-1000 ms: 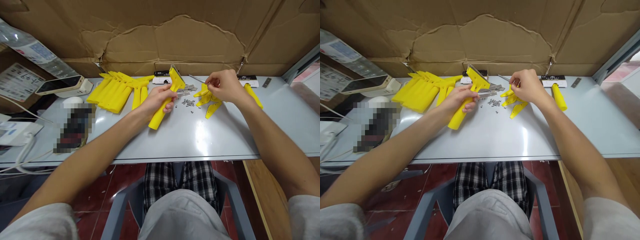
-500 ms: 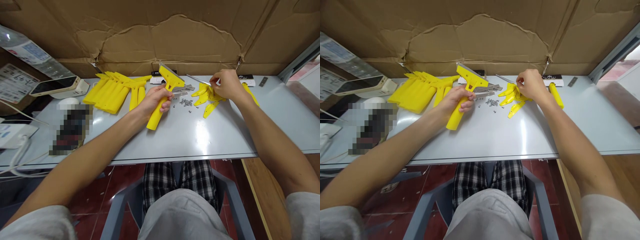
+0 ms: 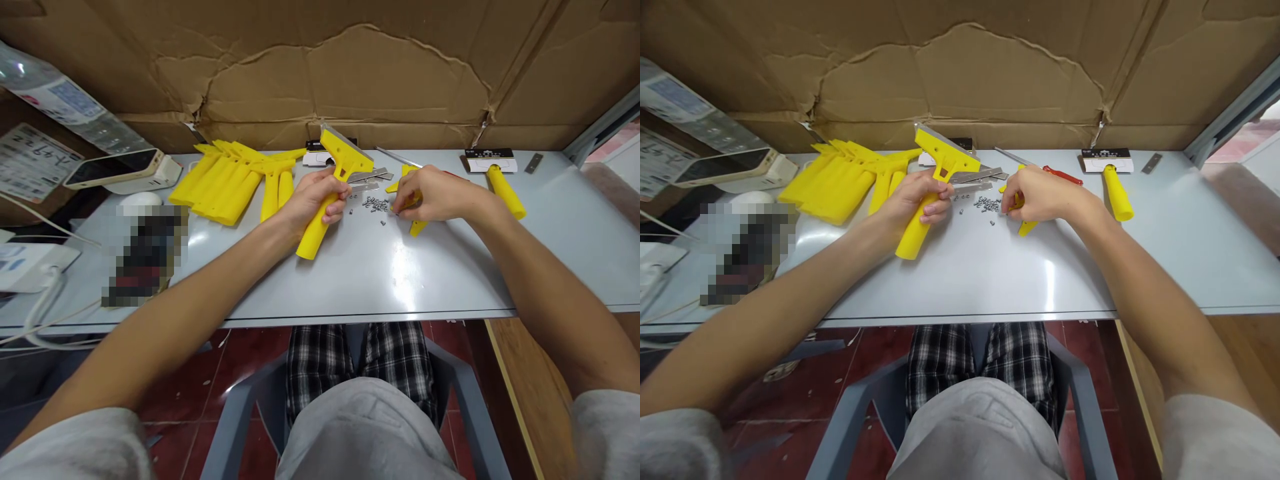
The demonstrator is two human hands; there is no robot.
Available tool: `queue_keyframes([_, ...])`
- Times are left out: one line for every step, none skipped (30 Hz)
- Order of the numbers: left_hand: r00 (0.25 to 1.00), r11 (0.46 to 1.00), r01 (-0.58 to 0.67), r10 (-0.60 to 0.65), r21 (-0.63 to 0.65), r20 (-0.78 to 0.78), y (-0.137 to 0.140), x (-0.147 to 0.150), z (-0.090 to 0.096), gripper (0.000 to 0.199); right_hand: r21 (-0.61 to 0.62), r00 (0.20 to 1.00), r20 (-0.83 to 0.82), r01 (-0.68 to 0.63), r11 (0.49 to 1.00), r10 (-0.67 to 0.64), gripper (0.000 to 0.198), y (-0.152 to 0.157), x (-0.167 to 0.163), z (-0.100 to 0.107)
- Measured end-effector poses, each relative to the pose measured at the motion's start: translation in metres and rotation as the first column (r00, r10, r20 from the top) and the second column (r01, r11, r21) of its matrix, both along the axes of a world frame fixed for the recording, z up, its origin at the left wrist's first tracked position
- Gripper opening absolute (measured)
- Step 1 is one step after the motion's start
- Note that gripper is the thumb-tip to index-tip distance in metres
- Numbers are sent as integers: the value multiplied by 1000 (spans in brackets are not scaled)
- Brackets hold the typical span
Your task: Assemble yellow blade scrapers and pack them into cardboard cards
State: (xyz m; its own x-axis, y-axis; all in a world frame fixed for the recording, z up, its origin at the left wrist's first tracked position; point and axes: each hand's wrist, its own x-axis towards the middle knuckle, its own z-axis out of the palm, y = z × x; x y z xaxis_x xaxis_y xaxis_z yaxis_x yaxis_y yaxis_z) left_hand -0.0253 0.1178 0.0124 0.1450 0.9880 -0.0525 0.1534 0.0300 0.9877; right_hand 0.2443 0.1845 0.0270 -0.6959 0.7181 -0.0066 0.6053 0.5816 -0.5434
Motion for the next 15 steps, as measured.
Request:
queue_keyframes([1000,1000,6,-6,2,-2,0,0,0,38,-4,999,43,-27,1000,27,17,0,0,0])
queue_keyframes([1000,1000,11,-11,5,-1,-1,0,0,39,-2,995,85,-54,999,54,17,1,-1,0])
queue_keyframes([1000,1000,15,-15,5,6,-1,0,0,40,-1,992,109,-65,998,64,17,2,-1,-2])
queue_keyframes([1000,1000,15,-15,-1,18,-2,0,0,41,0,992,112,-58,998,58,16,4,-1,-3])
queue_keyframes([999,1000,13,-13,-14,40,-3,1,0,42,3,993,108,-46,999,46,15,6,-1,-5])
queue_keyframes([997,999,12,-9,-33,78,-3,1,0,42,7,994,105,-36,999,35,14,7,-1,-7])
queue_keyframes([992,998,12,-4,-55,129,-4,1,1,43,17,994,109,-30,999,28,13,8,-2,-8])
queue_keyframes([982,997,18,-3,-78,188,-5,1,1,44,32,993,119,-27,999,23,13,8,-3,-9])
queue_keyframes([968,995,33,-7,-98,253,-6,1,1,44,49,990,136,-35,998,28,15,7,-4,-10])
queue_keyframes([948,992,59,-20,-111,318,-7,0,1,44,63,987,158,-47,997,37,17,6,-5,-10])
queue_keyframes([925,989,91,-40,-117,377,-7,0,1,44,74,982,182,-63,995,49,19,5,-7,-9])
queue_keyframes([902,985,126,-66,-115,426,-7,-1,1,43,82,978,201,-77,994,59,21,3,-8,-8])
queue_keyframes([879,981,162,-95,-105,467,-7,-2,0,43,86,975,212,-88,992,68,22,1,-9,-6])
queue_keyframes([856,977,195,-125,-90,502,-7,-3,-2,43,88,975,209,-93,992,73,22,-1,-9,-4])
queue_keyframes([836,972,223,-152,-75,527,-7,-3,-3,43,93,980,187,-90,992,71,21,-2,-10,-1])
